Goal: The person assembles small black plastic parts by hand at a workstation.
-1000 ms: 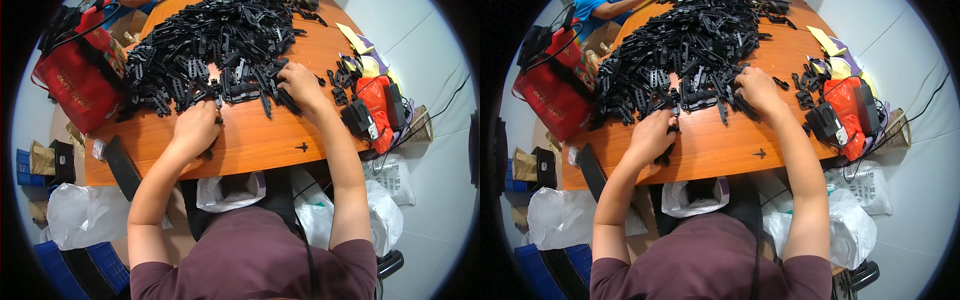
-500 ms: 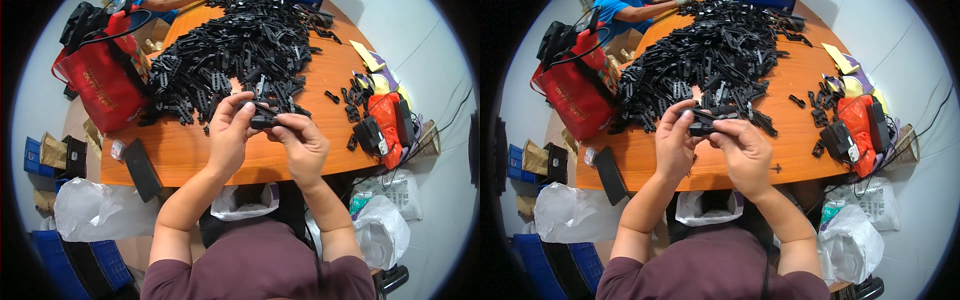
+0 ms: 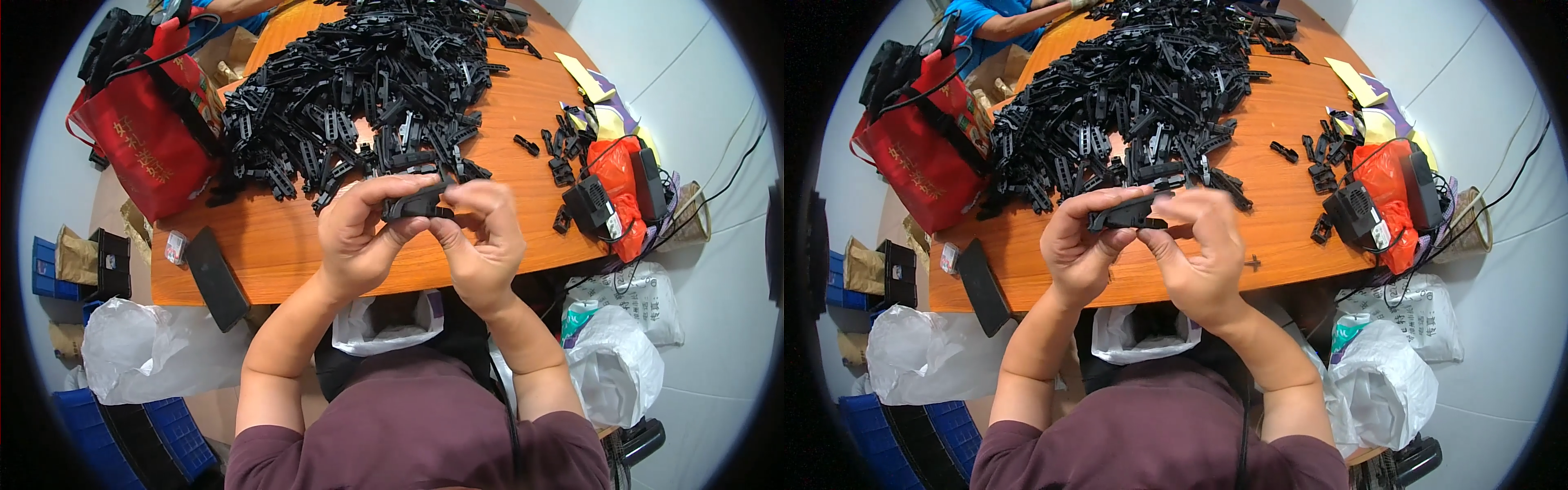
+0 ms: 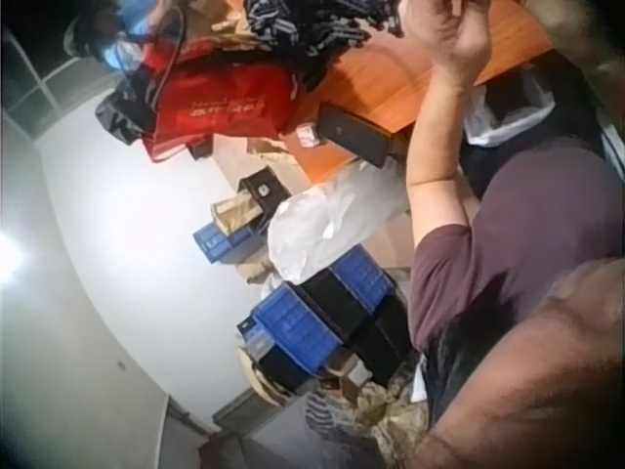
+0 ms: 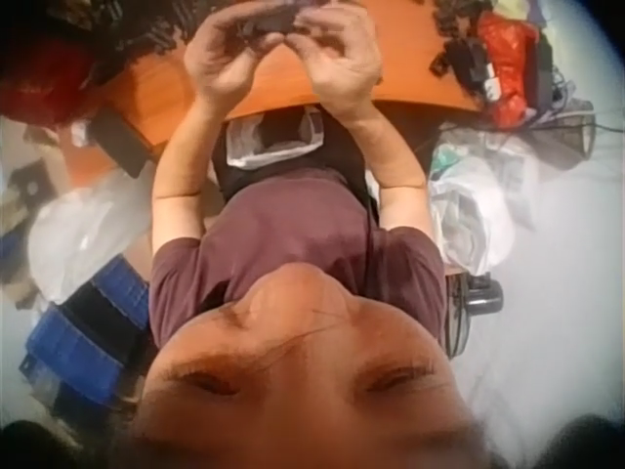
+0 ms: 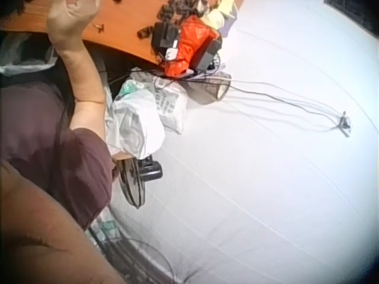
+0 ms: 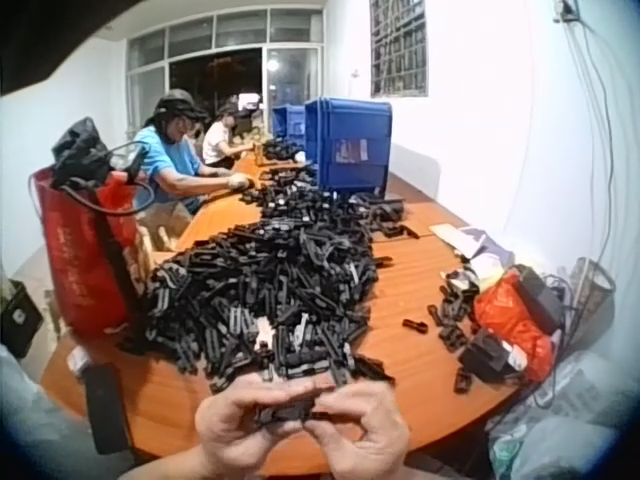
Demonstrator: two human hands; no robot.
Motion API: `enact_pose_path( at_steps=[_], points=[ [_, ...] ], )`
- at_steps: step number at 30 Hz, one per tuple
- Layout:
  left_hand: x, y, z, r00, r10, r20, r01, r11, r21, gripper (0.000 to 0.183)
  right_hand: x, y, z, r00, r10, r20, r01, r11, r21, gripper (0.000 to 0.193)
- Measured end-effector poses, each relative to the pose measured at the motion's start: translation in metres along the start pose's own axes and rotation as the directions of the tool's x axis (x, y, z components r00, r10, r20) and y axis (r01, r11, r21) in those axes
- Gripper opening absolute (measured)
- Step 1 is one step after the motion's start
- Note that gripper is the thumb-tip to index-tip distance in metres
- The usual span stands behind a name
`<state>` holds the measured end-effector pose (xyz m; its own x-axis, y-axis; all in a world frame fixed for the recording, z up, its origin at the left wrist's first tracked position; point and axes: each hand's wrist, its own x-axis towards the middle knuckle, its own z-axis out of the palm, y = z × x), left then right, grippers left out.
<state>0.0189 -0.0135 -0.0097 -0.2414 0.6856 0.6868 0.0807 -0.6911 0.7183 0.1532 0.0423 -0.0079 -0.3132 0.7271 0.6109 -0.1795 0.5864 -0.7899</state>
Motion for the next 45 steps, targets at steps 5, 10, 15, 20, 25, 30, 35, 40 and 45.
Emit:
enact_pose_path(
  at_steps=[5,10,15,20,25,30,35,40,45],
  points=[
    [-0.008,0.004,-0.01,0.98,-0.199,0.028,0.201,0.974,-0.108,0.032,0.008,-0.011,-0.007,0.978,-0.039,0.204,0.081,0.976,-0.202,0.038],
    [-0.011,0.001,-0.028,0.949,-0.27,0.16,0.305,0.915,-0.265,0.047,-0.001,-0.013,-0.009,0.962,-0.115,0.247,0.2,0.915,-0.35,0.033],
    [0.015,0.003,-0.088,0.857,-0.437,-0.271,0.509,0.8,0.318,0.027,-0.053,-0.01,-0.03,0.761,0.05,0.646,0.268,0.884,-0.384,0.027],
    [0.007,-0.012,-0.076,0.87,-0.441,-0.222,0.281,0.073,0.957,0.019,-0.088,0.018,-0.023,0.778,0.096,0.621,0.192,0.904,-0.381,0.024],
    [-0.013,-0.025,-0.087,0.901,-0.386,-0.195,0.145,-0.155,0.977,0.02,0.022,0.068,-0.062,0.949,0.065,0.309,0.222,0.559,-0.799,0.009],
    [-0.011,-0.029,-0.08,0.883,-0.42,-0.211,0.193,-0.086,0.977,0.021,0.104,0.127,-0.103,0.949,0.269,0.162,0.114,0.186,-0.976,0.019],
    [-0.015,-0.017,-0.081,0.919,-0.389,-0.071,0.09,0.031,0.995,0.025,0.105,0.128,-0.096,0.869,0.45,0.204,0.073,0.29,-0.954,0.022],
    [0.003,-0.004,-0.074,0.741,-0.638,-0.211,0.555,0.403,0.728,0.025,0.072,0.058,-0.055,0.957,0.228,0.176,-0.152,0.919,-0.364,0.017],
    [0.025,0.007,-0.055,0.608,-0.791,0.07,0.793,0.608,-0.03,0.032,0.033,0.005,-0.026,0.877,0.223,0.425,-0.358,0.894,0.271,0.014]
  ],
)
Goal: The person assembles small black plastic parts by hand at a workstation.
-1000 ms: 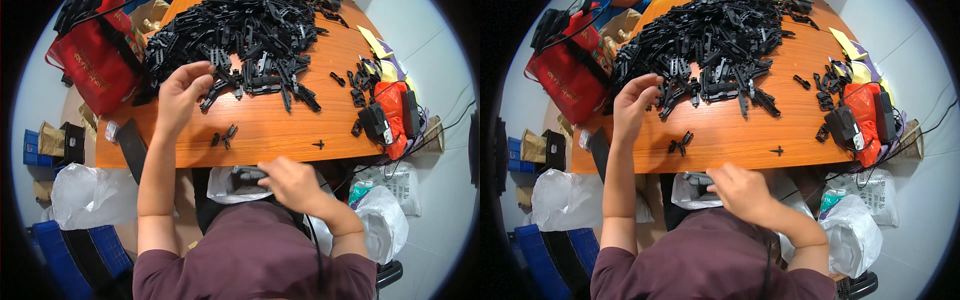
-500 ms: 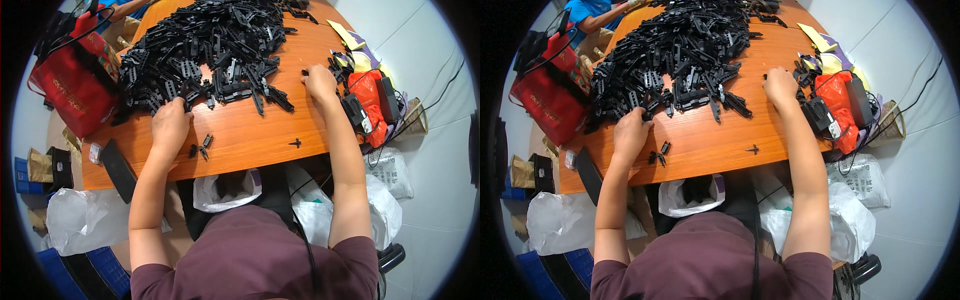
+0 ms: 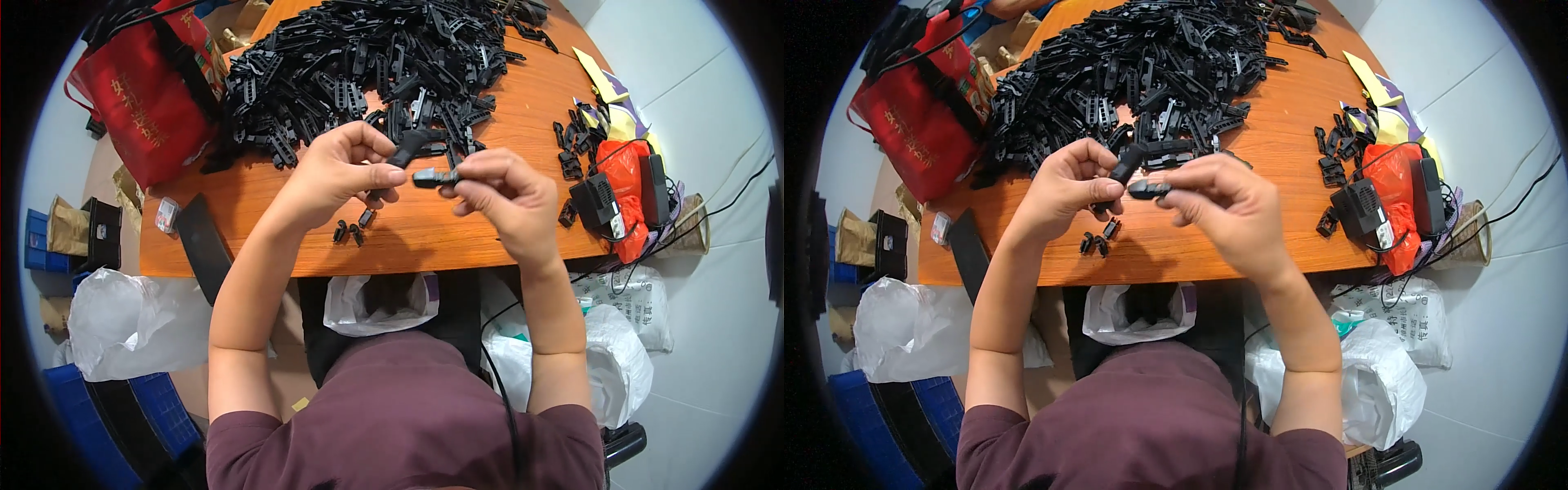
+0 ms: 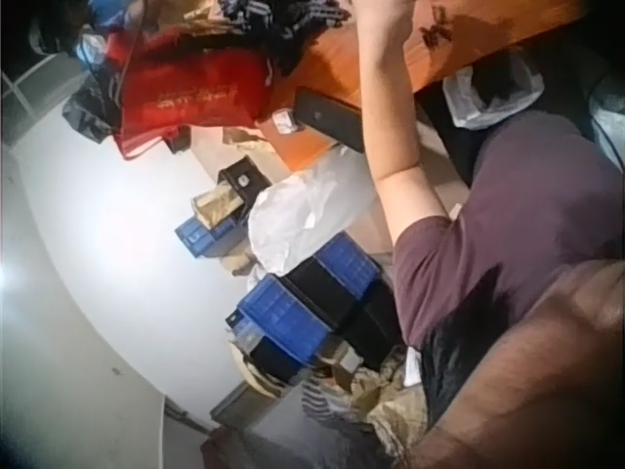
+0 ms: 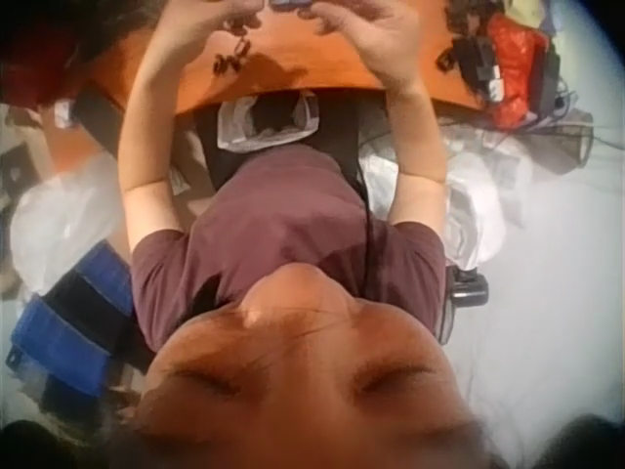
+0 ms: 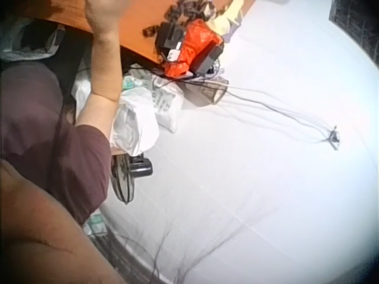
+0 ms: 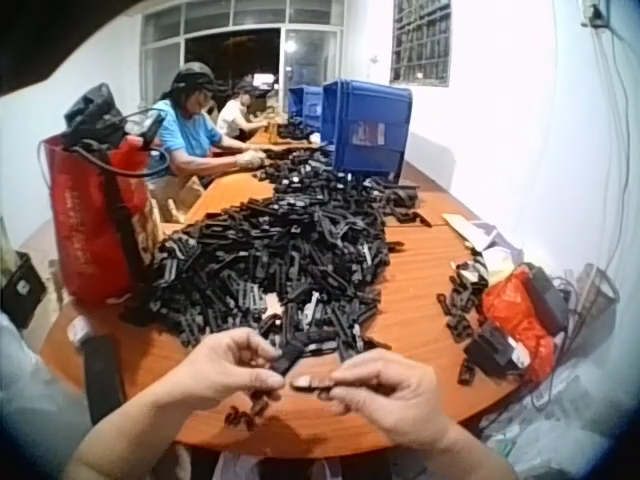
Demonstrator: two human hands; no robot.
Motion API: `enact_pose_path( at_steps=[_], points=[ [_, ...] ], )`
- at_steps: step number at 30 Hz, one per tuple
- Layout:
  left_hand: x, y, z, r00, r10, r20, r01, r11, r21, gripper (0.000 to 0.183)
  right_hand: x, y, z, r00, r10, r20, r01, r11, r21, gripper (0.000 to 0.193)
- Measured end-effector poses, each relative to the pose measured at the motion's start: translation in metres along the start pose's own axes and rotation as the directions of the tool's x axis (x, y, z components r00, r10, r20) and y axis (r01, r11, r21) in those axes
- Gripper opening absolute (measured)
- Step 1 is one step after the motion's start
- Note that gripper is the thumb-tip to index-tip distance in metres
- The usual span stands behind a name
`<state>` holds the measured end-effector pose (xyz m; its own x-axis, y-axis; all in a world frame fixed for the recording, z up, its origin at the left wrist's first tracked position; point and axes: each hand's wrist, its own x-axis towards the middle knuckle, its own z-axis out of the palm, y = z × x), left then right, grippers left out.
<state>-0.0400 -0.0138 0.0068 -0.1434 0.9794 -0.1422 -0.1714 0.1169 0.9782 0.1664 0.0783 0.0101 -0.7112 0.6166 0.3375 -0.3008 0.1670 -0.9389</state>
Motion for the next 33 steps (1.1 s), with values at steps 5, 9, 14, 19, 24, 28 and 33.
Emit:
enact_pose_path(
  at_steps=[5,9,14,19,24,28,33],
  points=[
    [0.001,-0.002,0.008,0.982,0.174,0.074,-0.166,0.981,-0.099,0.029,-0.003,-0.002,0.008,0.995,-0.093,0.04,0.092,0.996,0.012,0.015],
    [-0.006,0.001,0.014,0.986,0.098,0.137,-0.101,0.995,0.014,0.026,-0.005,0.0,0.01,0.962,-0.265,0.063,0.27,0.898,-0.347,0.018],
    [-0.011,-0.004,0.021,0.946,0.29,0.147,-0.325,0.857,0.401,0.037,-0.008,0.005,0.015,0.876,-0.471,0.105,0.449,0.715,-0.536,0.02],
    [-0.014,-0.001,0.025,0.692,0.62,0.369,-0.64,0.292,0.71,0.049,-0.011,0.009,0.015,0.847,-0.52,0.106,0.49,0.69,-0.532,0.026],
    [-0.015,-0.005,0.024,0.646,0.672,0.362,-0.672,0.275,0.688,0.037,-0.015,-0.002,0.03,0.886,-0.462,-0.041,0.277,0.598,-0.752,0.04],
    [-0.024,-0.011,0.026,0.748,0.544,0.38,-0.626,0.389,0.676,0.034,-0.03,0.01,0.02,0.931,-0.346,0.114,0.32,0.629,-0.708,0.04],
    [-0.022,-0.016,0.018,0.858,0.366,0.361,-0.514,0.599,0.614,0.055,-0.058,0.01,0.015,0.955,-0.239,0.175,0.285,0.577,-0.765,0.031]
  ],
)
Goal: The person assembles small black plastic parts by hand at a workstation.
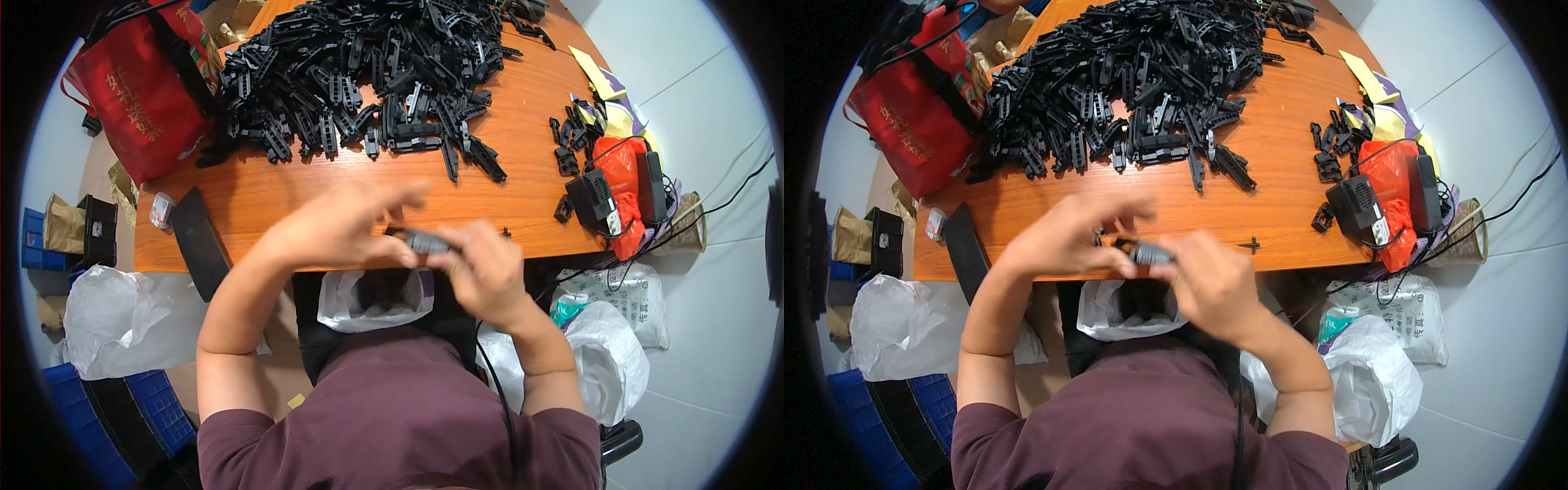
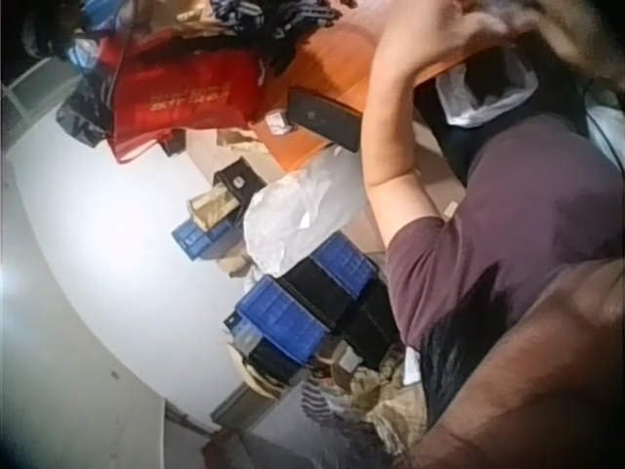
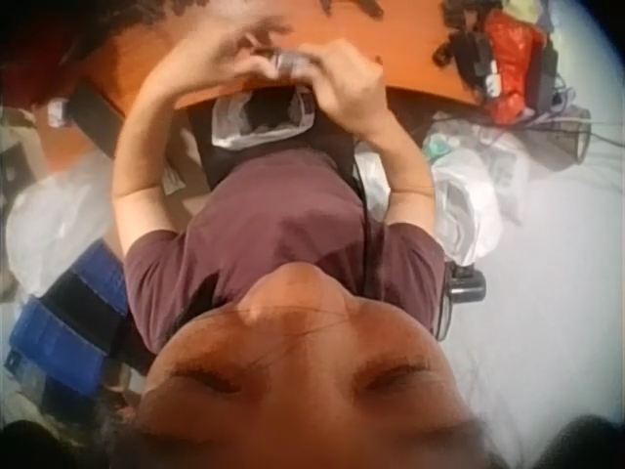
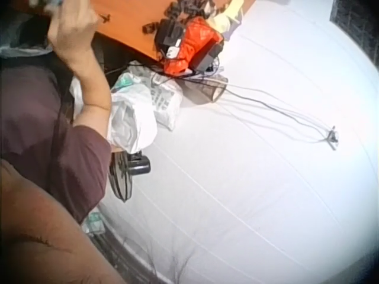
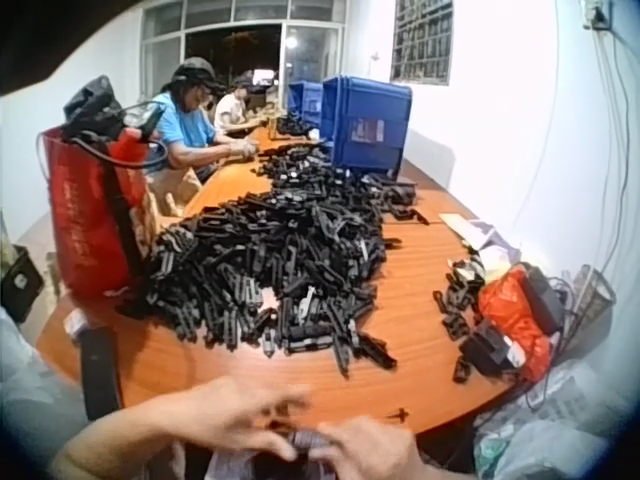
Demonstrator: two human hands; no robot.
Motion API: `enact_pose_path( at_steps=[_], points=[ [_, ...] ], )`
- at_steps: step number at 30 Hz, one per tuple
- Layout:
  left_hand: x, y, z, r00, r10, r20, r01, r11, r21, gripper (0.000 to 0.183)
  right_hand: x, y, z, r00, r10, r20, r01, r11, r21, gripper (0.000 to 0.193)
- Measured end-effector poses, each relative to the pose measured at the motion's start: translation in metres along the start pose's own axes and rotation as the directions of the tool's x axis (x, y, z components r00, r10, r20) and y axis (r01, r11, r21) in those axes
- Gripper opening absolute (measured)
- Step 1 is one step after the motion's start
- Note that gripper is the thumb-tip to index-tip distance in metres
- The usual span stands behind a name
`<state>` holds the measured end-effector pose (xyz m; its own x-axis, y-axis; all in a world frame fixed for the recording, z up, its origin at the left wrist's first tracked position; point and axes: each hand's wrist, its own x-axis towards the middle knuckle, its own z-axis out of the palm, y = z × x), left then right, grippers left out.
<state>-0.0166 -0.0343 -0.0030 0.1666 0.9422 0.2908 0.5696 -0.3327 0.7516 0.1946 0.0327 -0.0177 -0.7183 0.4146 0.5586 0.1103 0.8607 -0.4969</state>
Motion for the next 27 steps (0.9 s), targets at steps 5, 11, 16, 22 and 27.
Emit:
enact_pose_path(
  at_steps=[5,11,16,22,27],
  points=[
    [0.023,-0.054,-0.027,0.913,-0.267,-0.308,0.38,0.83,0.408,0.027,-0.054,-0.002,0.042,0.967,0.023,0.253,-0.037,0.998,0.05,0.026],
    [0.05,-0.063,0.017,0.962,-0.11,-0.249,0.255,0.681,0.686,0.022,-0.004,0.033,0.019,0.972,0.215,0.095,-0.195,0.964,-0.182,0.01],
    [0.05,-0.065,0.028,0.97,0.059,-0.235,0.149,0.621,0.77,0.015,0.058,0.145,-0.036,0.876,0.455,-0.16,-0.407,0.521,-0.75,0.013],
    [0.04,-0.061,0.03,0.979,-0.08,-0.189,0.194,0.657,0.728,0.029,0.077,0.208,-0.057,0.489,0.852,-0.187,-0.64,0.205,-0.74,0.055],
    [0.04,-0.044,0.018,0.955,-0.255,-0.154,0.295,0.741,0.603,0.03,0.067,0.216,-0.023,0.418,0.858,-0.298,-0.805,0.198,-0.559,0.068]
  ],
)
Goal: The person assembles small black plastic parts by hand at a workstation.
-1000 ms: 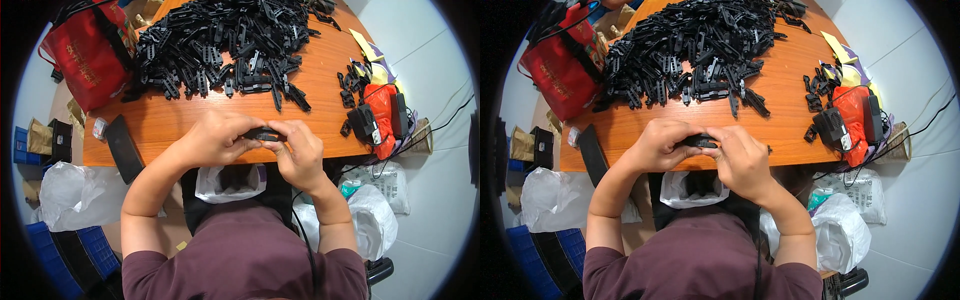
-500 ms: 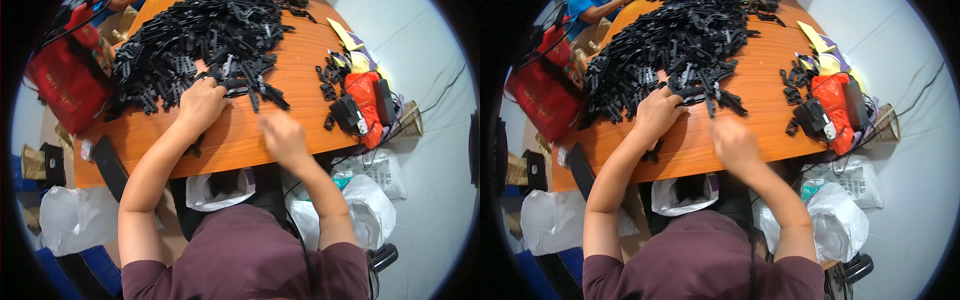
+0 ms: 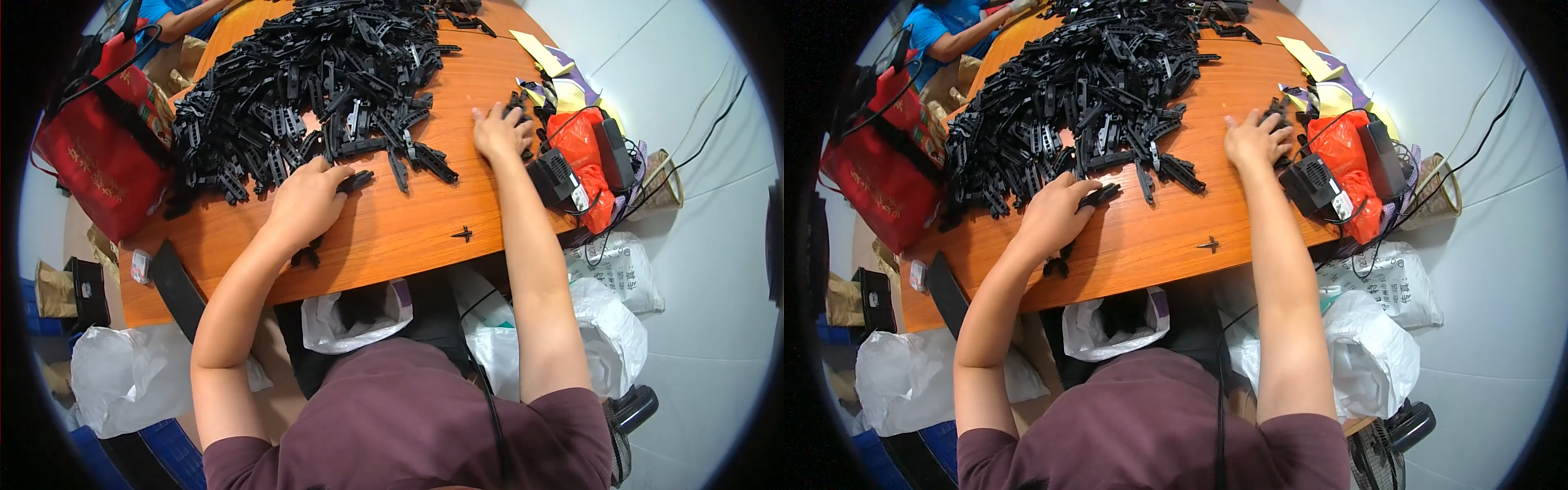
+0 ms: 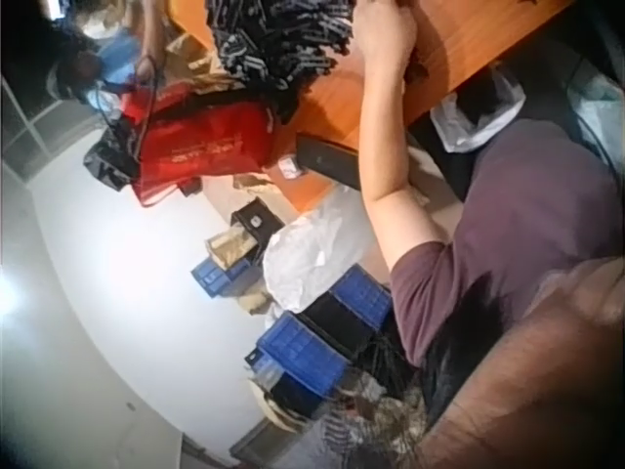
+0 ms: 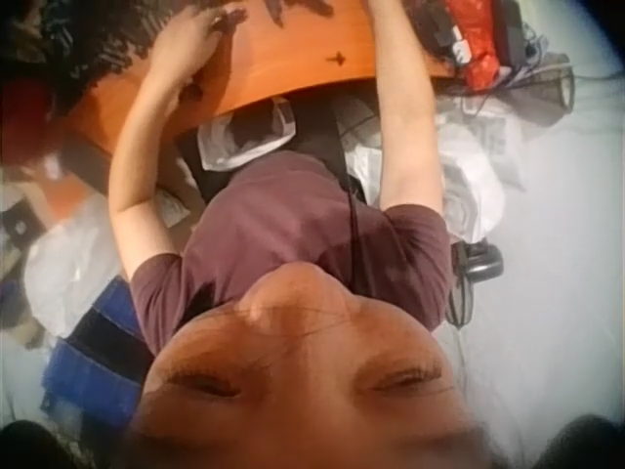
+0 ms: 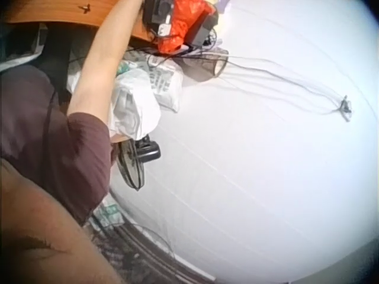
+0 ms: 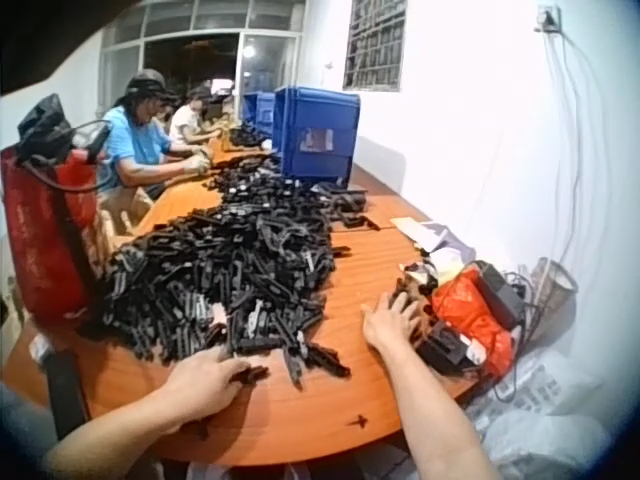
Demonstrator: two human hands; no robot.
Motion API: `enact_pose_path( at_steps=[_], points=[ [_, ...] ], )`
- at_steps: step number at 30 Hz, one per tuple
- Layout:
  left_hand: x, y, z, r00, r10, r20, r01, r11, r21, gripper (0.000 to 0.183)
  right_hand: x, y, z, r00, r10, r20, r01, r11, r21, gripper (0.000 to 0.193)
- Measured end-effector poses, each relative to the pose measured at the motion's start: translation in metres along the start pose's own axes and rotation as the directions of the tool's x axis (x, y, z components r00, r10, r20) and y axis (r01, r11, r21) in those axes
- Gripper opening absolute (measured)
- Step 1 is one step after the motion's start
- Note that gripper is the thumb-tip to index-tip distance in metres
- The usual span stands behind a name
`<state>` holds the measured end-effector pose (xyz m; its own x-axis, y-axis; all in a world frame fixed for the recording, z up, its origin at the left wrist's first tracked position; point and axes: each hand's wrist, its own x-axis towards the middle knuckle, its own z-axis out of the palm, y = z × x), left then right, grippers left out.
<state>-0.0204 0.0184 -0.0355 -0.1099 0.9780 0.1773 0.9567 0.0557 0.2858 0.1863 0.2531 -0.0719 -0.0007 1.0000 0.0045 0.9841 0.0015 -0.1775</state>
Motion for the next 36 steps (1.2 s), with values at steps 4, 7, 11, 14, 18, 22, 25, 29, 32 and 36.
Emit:
enact_pose_path(
  at_steps=[4,7,11,14,18,22,25,29,32,36],
  points=[
    [-0.002,-0.008,-0.005,0.996,-0.047,0.082,0.057,0.991,-0.123,0.021,-0.059,-0.017,0.007,0.95,-0.313,-0.004,0.313,0.949,0.033,0.062],
    [-0.003,-0.014,-0.012,0.978,-0.117,0.171,0.155,0.961,-0.23,0.021,-0.088,-0.023,-0.005,0.894,-0.449,0.01,0.443,0.885,0.144,0.055],
    [-0.008,-0.024,-0.028,0.893,-0.191,0.408,0.443,0.536,-0.719,0.022,-0.066,-0.003,-0.047,0.904,-0.381,-0.196,0.422,0.717,0.555,0.027],
    [-0.01,-0.03,-0.039,0.893,-0.142,0.427,0.448,0.369,-0.814,0.024,-0.058,-0.004,-0.047,0.891,-0.447,-0.079,0.445,0.824,0.351,0.024],
    [-0.012,-0.029,-0.041,0.897,-0.107,0.429,0.438,0.346,-0.83,0.02,-0.055,-0.017,-0.034,0.926,-0.356,0.124,0.334,0.928,0.168,0.028],
    [-0.013,-0.024,-0.044,0.899,-0.146,0.413,0.438,0.313,-0.843,0.009,-0.057,-0.025,-0.03,0.928,-0.373,-0.012,0.373,0.922,0.105,0.028],
    [-0.011,-0.025,-0.041,0.914,-0.098,0.394,0.405,0.168,-0.899,0.012,-0.046,-0.005,-0.023,0.952,-0.291,-0.096,0.305,0.875,0.376,0.021],
    [-0.01,-0.02,-0.044,0.887,-0.087,0.454,0.462,0.143,-0.875,0.018,-0.052,-0.001,-0.025,0.937,-0.33,-0.115,0.348,0.851,0.393,0.018],
    [-0.011,-0.018,-0.044,0.901,-0.11,0.419,0.428,0.075,-0.901,0.028,-0.039,0.001,-0.015,0.893,-0.367,-0.262,0.449,0.775,0.445,0.019],
    [-0.013,-0.025,-0.044,0.907,-0.094,0.411,0.413,-0.006,-0.911,0.035,-0.034,-0.018,-0.02,0.787,-0.566,-0.246,0.617,0.732,0.289,0.026]
  ],
)
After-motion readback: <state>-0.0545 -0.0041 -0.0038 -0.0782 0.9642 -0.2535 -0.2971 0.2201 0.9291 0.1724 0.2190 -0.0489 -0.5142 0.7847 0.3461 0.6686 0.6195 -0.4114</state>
